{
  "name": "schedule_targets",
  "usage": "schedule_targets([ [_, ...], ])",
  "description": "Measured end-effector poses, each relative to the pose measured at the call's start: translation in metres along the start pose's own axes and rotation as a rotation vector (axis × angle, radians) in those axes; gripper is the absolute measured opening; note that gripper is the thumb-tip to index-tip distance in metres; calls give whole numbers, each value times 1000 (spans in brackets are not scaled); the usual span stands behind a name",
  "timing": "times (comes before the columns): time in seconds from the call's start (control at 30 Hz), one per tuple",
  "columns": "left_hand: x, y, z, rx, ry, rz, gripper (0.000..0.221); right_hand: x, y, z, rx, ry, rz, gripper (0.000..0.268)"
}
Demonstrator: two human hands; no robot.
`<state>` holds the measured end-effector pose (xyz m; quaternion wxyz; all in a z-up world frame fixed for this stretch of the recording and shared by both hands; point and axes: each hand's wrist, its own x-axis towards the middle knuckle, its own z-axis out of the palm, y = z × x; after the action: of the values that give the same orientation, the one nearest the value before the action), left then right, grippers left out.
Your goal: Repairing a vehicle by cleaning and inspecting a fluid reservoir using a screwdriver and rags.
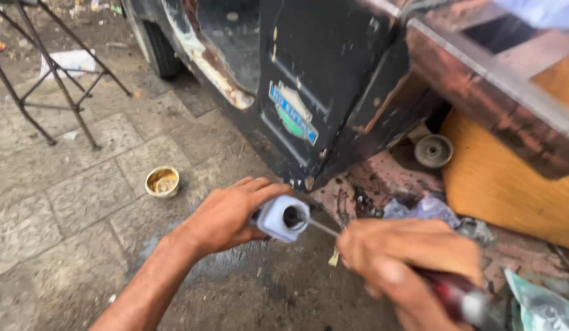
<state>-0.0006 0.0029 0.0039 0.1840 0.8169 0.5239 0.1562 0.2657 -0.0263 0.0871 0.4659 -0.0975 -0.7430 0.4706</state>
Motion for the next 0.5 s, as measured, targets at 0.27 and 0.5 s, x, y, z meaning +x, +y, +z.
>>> schedule_targets([
  [0.27,0,-5,5,-9,64,54,84,2,5,11,-46,3,-53,45],
  [0.5,1,7,2,-94,87,33,81,2,17,14,-84,110,-116,39],
])
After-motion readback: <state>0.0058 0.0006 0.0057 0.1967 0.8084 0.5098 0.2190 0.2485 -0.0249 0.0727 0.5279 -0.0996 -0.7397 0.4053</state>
